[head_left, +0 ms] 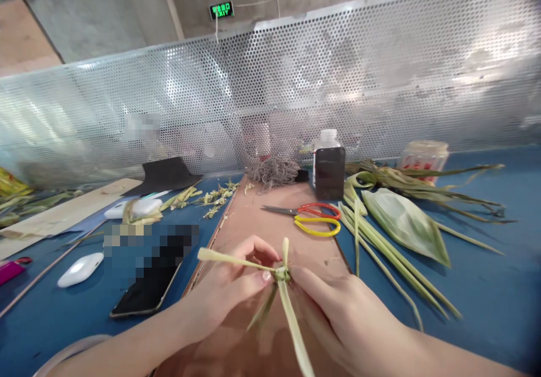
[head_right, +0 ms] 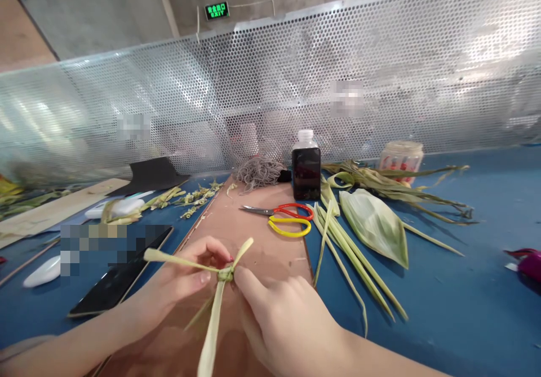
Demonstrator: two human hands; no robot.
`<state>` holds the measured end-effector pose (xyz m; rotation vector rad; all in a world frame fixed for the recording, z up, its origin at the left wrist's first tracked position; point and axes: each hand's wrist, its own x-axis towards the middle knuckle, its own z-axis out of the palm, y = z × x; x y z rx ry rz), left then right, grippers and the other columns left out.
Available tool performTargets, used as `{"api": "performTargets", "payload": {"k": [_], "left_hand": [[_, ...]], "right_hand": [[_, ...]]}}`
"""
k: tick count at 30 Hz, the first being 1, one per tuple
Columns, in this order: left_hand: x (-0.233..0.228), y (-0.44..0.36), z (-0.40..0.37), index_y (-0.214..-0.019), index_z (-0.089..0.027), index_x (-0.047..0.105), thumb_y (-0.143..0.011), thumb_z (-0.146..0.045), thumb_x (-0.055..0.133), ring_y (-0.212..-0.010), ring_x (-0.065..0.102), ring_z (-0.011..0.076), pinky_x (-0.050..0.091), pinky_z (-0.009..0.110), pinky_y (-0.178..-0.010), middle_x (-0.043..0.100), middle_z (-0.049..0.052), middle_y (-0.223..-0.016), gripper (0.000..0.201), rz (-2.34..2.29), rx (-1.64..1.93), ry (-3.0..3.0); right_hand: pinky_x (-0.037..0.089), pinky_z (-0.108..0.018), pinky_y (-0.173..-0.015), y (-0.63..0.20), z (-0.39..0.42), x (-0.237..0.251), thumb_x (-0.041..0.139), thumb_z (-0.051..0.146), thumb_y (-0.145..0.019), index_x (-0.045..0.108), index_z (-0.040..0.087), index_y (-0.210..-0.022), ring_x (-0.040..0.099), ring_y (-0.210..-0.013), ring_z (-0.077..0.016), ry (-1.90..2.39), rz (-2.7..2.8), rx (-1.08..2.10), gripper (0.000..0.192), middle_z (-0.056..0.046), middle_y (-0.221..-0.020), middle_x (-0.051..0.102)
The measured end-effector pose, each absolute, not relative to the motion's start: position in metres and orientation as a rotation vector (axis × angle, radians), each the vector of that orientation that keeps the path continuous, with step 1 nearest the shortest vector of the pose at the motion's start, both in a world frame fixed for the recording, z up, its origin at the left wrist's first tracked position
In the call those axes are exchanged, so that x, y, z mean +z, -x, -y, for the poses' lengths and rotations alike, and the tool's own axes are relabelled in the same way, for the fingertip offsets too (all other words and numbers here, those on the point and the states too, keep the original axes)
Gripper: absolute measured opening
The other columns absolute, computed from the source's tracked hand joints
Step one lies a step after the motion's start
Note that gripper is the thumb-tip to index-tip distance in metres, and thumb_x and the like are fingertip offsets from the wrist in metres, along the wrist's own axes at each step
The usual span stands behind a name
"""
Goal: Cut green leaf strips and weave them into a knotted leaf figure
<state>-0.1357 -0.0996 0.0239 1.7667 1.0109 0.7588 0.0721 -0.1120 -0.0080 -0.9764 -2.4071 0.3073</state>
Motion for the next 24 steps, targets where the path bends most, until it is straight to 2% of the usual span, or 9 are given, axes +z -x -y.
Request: {"api": "performTargets", "payload": {"k": [5,7,9,11,14,17,22,24], "left_hand": [[0.022,0.135,0.102,-0.076,-0.019,0.049,-0.090,-0.042,0.048,-0.065,0.043,0.0102,0.035,0.024,-0.061,0.045,-0.004,-0.069,0.027,-1.158,0.823,-1.807],[0.024,0.135,0.103,-0.073,-0.018,0.048,-0.092,-0.043,0.045,-0.060,0.043,0.0094,0.035,0.023,-0.058,0.045,-0.004,-0.064,0.031,-1.136,0.794,-1.797],[0.027,0.135,0.103,-0.072,-0.018,0.049,-0.094,-0.041,0.041,-0.062,0.047,0.0097,0.038,0.024,-0.061,0.050,-0.003,-0.066,0.033,-1.112,0.776,-1.822],[0.029,0.135,0.103,-0.073,-0.018,0.052,-0.094,-0.039,0.040,-0.065,0.049,0.0099,0.039,0.023,-0.063,0.054,-0.003,-0.069,0.032,-1.129,0.776,-1.890],[0.030,0.134,0.103,-0.074,-0.018,0.054,-0.093,-0.037,0.044,-0.068,0.051,0.0101,0.039,0.022,-0.065,0.055,-0.003,-0.070,0.029,-1.157,0.765,-1.974],[0.030,0.132,0.102,-0.076,-0.018,0.058,-0.092,-0.035,0.048,-0.070,0.054,0.0106,0.041,0.022,-0.067,0.059,-0.002,-0.072,0.025,-1.122,0.750,-1.996],[0.028,0.131,0.102,-0.081,-0.018,0.063,-0.091,-0.034,0.048,-0.076,0.059,0.0148,0.044,0.026,-0.072,0.066,0.002,-0.082,0.024,-1.065,0.704,-2.020],[0.028,0.131,0.103,-0.083,-0.019,0.065,-0.091,-0.032,0.048,-0.080,0.059,0.0160,0.045,0.027,-0.075,0.066,0.003,-0.086,0.023,-1.044,0.673,-2.060]], "right_hand": [[0.039,-0.023,-0.048,-0.073,0.109,-0.008,0.037,0.013,-0.088,0.054,0.018,-0.097,0.062,-0.052,-0.0166,0.998,2.424,0.263,0.020,-0.003,-0.063,0.064],[0.040,-0.024,-0.048,-0.073,0.107,-0.007,0.036,0.013,-0.089,0.055,0.018,-0.098,0.061,-0.052,-0.0172,1.005,2.400,0.208,0.021,-0.002,-0.062,0.063],[0.044,-0.026,-0.052,-0.072,0.106,-0.006,0.038,0.015,-0.089,0.054,0.018,-0.101,0.064,-0.059,-0.0187,0.988,2.322,0.198,0.021,-0.003,-0.067,0.064],[0.050,-0.028,-0.061,-0.070,0.105,-0.006,0.045,0.019,-0.087,0.051,0.019,-0.109,0.065,-0.074,-0.0201,0.934,2.228,0.266,0.023,-0.006,-0.081,0.066],[0.053,-0.031,-0.073,-0.068,0.103,-0.010,0.055,0.021,-0.082,0.043,0.020,-0.121,0.064,-0.090,-0.0200,0.871,2.117,0.389,0.040,-0.008,-0.101,0.064],[0.054,-0.030,-0.070,-0.067,0.101,-0.016,0.058,0.020,-0.081,0.040,0.021,-0.126,0.063,-0.084,-0.0186,0.861,2.039,0.406,0.048,-0.007,-0.097,0.064],[0.053,-0.030,-0.072,-0.065,0.101,-0.017,0.058,0.020,-0.084,0.052,0.020,-0.114,0.062,-0.084,-0.0178,0.746,2.038,0.388,0.031,-0.006,-0.094,0.062],[0.053,-0.030,-0.074,-0.064,0.103,-0.016,0.057,0.021,-0.086,0.054,0.019,-0.116,0.061,-0.086,-0.0182,0.719,2.047,0.408,0.030,-0.008,-0.095,0.062]]}}
